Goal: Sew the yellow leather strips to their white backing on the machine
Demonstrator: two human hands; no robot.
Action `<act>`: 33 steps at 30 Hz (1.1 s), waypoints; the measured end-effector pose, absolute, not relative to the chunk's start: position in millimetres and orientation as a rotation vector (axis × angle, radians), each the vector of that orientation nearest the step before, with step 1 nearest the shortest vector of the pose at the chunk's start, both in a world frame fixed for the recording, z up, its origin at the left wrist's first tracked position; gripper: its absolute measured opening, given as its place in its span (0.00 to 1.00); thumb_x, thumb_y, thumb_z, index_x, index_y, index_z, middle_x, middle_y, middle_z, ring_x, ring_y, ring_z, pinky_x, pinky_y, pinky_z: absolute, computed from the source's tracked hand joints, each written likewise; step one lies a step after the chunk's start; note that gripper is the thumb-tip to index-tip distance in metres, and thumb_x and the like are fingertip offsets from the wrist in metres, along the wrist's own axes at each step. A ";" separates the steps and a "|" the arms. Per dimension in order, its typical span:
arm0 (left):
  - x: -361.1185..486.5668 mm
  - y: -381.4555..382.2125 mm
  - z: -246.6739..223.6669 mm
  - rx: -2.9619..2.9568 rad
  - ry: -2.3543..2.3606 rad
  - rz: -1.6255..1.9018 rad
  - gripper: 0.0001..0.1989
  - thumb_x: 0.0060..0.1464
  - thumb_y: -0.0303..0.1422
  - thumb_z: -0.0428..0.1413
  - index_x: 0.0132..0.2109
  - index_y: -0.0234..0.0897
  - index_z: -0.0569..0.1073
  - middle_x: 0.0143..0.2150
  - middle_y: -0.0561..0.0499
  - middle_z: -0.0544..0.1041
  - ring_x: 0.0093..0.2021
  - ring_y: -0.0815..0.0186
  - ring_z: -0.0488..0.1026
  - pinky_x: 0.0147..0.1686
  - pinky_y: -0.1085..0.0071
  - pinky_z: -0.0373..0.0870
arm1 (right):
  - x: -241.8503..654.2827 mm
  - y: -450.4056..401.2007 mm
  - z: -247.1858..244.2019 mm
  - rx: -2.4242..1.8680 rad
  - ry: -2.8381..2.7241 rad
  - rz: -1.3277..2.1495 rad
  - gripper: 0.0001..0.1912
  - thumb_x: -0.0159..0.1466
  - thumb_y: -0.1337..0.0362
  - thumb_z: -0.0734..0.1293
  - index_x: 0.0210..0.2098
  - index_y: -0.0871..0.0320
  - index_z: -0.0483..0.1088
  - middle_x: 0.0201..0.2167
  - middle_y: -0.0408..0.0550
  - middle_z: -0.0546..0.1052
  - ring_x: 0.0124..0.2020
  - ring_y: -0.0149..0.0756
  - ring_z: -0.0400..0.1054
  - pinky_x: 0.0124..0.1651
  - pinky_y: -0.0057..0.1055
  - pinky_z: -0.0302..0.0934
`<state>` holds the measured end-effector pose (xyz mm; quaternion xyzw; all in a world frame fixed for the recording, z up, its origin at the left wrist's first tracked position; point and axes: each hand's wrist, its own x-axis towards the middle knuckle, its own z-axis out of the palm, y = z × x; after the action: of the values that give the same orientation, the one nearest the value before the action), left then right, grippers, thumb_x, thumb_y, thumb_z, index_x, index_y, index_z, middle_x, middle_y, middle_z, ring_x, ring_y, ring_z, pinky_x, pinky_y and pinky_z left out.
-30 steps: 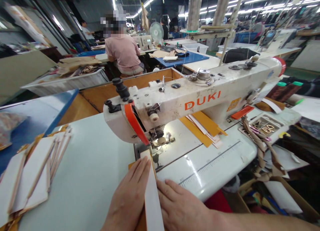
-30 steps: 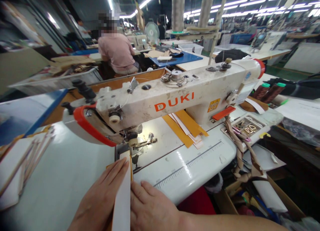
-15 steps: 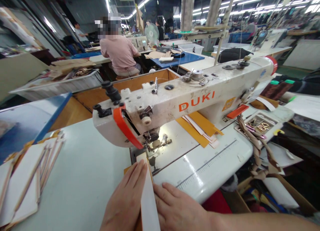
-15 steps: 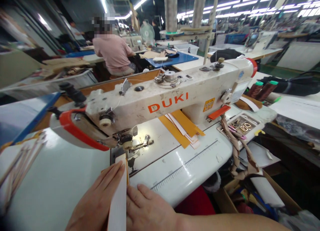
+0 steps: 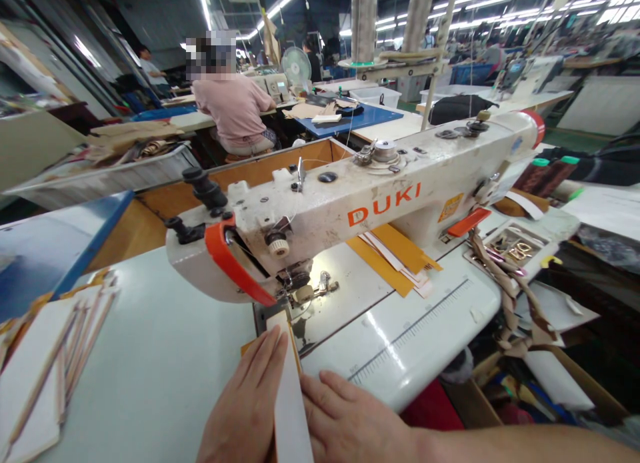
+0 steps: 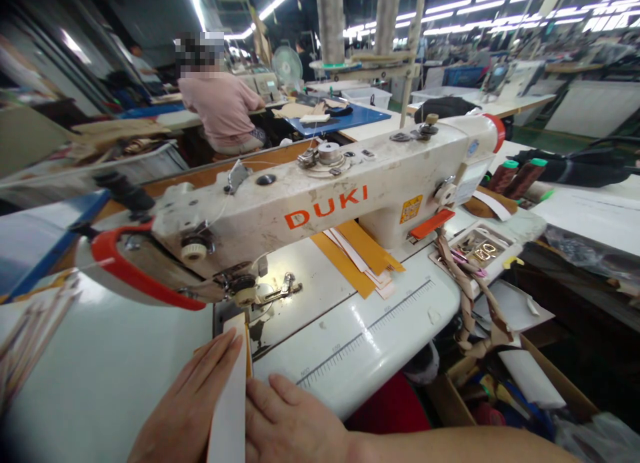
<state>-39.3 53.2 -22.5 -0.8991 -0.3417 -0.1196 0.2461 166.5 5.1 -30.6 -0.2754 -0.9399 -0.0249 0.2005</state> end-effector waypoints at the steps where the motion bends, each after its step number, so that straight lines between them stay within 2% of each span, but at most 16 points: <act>1: -38.6 53.1 -22.3 -2.439 -0.925 -0.327 0.22 0.59 0.25 0.37 0.54 0.24 0.69 0.53 0.33 0.74 0.54 0.54 0.71 0.50 0.60 0.72 | 166.5 5.1 -30.7 -0.768 -2.629 -0.065 0.18 0.68 0.57 0.59 0.51 0.62 0.69 0.57 0.53 0.70 0.60 0.48 0.57 0.58 0.38 0.56; 11: -33.8 52.3 -17.4 -2.376 -0.901 -0.333 0.22 0.60 0.23 0.35 0.52 0.23 0.69 0.51 0.32 0.75 0.52 0.54 0.73 0.47 0.61 0.73 | 167.1 6.0 -28.4 -0.768 -2.572 -0.104 0.18 0.68 0.57 0.58 0.48 0.62 0.71 0.55 0.53 0.71 0.59 0.47 0.59 0.57 0.37 0.57; 18: -32.7 52.5 -16.8 -2.368 -0.886 -0.321 0.24 0.62 0.25 0.33 0.52 0.23 0.70 0.51 0.33 0.75 0.52 0.54 0.73 0.47 0.62 0.73 | 167.8 4.7 -26.5 -0.774 -2.651 -0.041 0.18 0.69 0.58 0.59 0.50 0.62 0.70 0.57 0.54 0.69 0.61 0.48 0.56 0.58 0.39 0.57; 33: -36.1 51.5 -20.8 -2.423 -0.905 -0.292 0.23 0.57 0.22 0.38 0.55 0.24 0.69 0.54 0.34 0.73 0.56 0.54 0.69 0.51 0.60 0.71 | 166.5 4.8 -29.5 -0.774 -2.667 -0.035 0.19 0.69 0.58 0.59 0.53 0.63 0.68 0.56 0.54 0.70 0.62 0.49 0.56 0.59 0.39 0.56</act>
<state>-36.1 51.5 -20.8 -0.8973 -0.3351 -0.1081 0.2661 166.5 4.8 -29.5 -0.2740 -0.9444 -0.0126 0.1812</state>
